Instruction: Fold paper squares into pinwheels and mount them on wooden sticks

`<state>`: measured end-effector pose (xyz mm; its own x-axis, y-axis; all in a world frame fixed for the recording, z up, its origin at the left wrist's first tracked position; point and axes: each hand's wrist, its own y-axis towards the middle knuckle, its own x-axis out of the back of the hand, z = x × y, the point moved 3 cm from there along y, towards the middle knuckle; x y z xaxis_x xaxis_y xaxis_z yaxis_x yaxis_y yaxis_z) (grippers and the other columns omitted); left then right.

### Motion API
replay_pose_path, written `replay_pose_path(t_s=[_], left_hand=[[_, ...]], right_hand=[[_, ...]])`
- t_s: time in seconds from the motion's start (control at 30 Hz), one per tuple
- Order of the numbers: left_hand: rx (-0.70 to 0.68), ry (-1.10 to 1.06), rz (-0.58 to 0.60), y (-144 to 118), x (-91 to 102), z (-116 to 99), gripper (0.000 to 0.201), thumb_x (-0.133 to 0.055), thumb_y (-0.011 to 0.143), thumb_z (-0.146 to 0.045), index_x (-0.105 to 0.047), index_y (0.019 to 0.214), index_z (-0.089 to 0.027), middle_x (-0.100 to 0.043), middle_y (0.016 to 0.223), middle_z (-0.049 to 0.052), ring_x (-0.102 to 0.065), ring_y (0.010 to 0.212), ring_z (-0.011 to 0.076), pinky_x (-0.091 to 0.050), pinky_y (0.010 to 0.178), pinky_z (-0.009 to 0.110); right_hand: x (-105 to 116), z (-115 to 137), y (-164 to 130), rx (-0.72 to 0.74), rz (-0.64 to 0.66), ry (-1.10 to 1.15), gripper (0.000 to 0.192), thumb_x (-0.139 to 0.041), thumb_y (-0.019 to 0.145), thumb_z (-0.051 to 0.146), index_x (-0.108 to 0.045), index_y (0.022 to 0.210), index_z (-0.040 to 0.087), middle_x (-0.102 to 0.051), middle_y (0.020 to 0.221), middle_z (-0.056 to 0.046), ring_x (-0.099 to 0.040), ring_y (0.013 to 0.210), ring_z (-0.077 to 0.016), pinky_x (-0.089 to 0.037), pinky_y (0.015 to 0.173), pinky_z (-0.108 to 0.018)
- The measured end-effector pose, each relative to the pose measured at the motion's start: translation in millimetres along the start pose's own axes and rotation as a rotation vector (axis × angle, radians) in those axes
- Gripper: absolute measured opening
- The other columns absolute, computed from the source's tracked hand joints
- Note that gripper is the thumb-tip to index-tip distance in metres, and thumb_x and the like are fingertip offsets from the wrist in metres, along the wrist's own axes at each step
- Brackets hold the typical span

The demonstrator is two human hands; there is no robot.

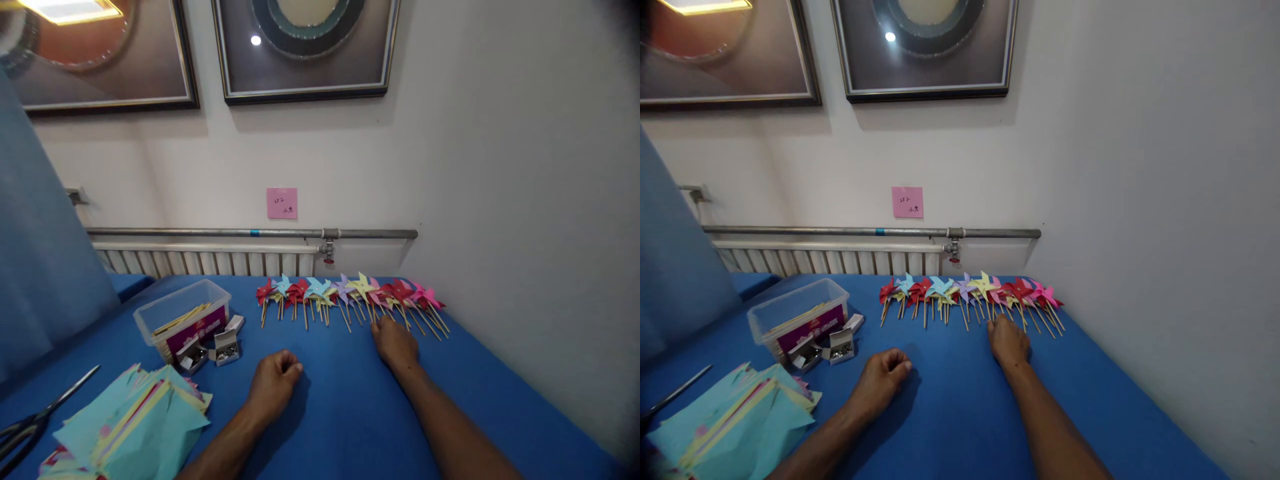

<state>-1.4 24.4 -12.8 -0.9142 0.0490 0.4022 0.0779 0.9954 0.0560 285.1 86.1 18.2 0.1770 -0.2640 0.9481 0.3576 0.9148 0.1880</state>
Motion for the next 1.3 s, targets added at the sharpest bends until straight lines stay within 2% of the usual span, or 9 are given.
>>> replay_pose_path(t_s=[0.13,0.33,0.43,0.53,0.67,0.8,0.87,1.13,1.3], left_hand=[[-0.071,0.219,-0.036,-3,7.9,-10,0.020,-0.052,0.084,-0.030,-0.062,0.071,-0.018,-0.055,0.059,-0.003,-0.049,0.058,0.0131,-0.030,0.058,0.025],[-0.079,0.364,-0.295,10,49.4,-10,0.022,-0.050,0.089,-0.029,-0.061,0.073,-0.018,-0.058,0.061,-0.001,-0.053,0.063,0.0149,-0.028,0.062,0.027],[-0.030,0.358,-0.421,16,73.9,-8,0.022,-0.050,0.090,-0.028,-0.062,0.074,-0.019,-0.059,0.062,-0.001,-0.054,0.063,0.0154,-0.028,0.062,0.027],[-0.008,0.323,-0.501,17,88.8,-9,0.022,-0.051,0.090,-0.029,-0.064,0.075,-0.019,-0.062,0.065,0.000,-0.056,0.065,0.0157,-0.030,0.064,0.026],[-0.017,0.351,-0.410,15,81.8,-10,0.022,-0.052,0.090,-0.028,-0.067,0.077,-0.018,-0.067,0.070,0.004,-0.060,0.069,0.0178,-0.032,0.066,0.026],[-0.039,0.525,-0.167,10,59.0,-5,0.016,-0.059,0.083,-0.023,-0.070,0.074,-0.018,-0.071,0.076,0.009,-0.064,0.077,0.0221,-0.036,0.070,0.029],[-0.033,0.609,-0.109,7,52.4,-3,0.016,-0.059,0.083,-0.023,-0.071,0.074,-0.018,-0.072,0.078,0.012,-0.066,0.080,0.0243,-0.039,0.074,0.031],[-0.088,0.806,-0.044,-5,49.1,-24,0.025,-0.051,0.086,-0.021,-0.074,0.093,-0.013,-0.072,0.093,0.020,-0.068,0.085,0.0277,-0.044,0.077,0.034],[-0.139,0.770,-0.118,-31,64.3,-40,0.022,-0.052,0.088,-0.023,-0.072,0.088,-0.015,-0.070,0.088,0.016,-0.065,0.079,0.0241,-0.042,0.074,0.033]], right_hand=[[6,7,-9,0.070,-0.082,0.022,0.033,-0.036,0.102,0.037,-0.064,0.099,0.019,-0.074,0.097,-0.013,-0.071,0.090,-0.0247,-0.042,0.071,-0.031],[16,65,-66,0.495,-0.256,0.239,0.031,-0.041,0.100,0.035,-0.054,0.076,0.021,-0.067,0.074,-0.005,-0.061,0.066,-0.0185,-0.034,0.062,-0.029],[22,98,-115,0.657,-0.170,0.439,0.033,-0.040,0.100,0.038,-0.048,0.072,0.022,-0.060,0.067,0.000,-0.054,0.058,-0.0149,-0.032,0.059,-0.027],[23,116,-157,0.692,-0.009,0.641,0.033,-0.043,0.099,0.039,-0.045,0.070,0.023,-0.056,0.064,0.003,-0.050,0.056,-0.0132,-0.032,0.057,-0.025],[3,117,-177,0.597,0.127,0.816,0.033,-0.045,0.097,0.041,-0.045,0.069,0.023,-0.052,0.061,0.004,-0.047,0.056,-0.0129,-0.032,0.057,-0.024],[-22,108,-164,0.462,0.233,0.887,0.034,-0.046,0.093,0.046,-0.045,0.067,0.023,-0.044,0.058,0.006,-0.042,0.055,-0.0134,-0.031,0.055,-0.025],[-27,103,-155,0.377,0.266,0.954,0.037,-0.046,0.092,0.050,-0.044,0.067,0.023,-0.040,0.059,0.006,-0.039,0.056,-0.0135,-0.031,0.054,-0.025],[-28,103,-150,0.312,0.314,0.989,0.039,-0.047,0.087,0.056,-0.043,0.065,0.024,-0.034,0.059,0.007,-0.034,0.056,-0.0138,-0.031,0.052,-0.025],[-30,106,-156,0.377,0.331,0.975,0.040,-0.047,0.087,0.056,-0.041,0.064,0.024,-0.034,0.059,0.006,-0.034,0.055,-0.0138,-0.032,0.053,-0.025]])
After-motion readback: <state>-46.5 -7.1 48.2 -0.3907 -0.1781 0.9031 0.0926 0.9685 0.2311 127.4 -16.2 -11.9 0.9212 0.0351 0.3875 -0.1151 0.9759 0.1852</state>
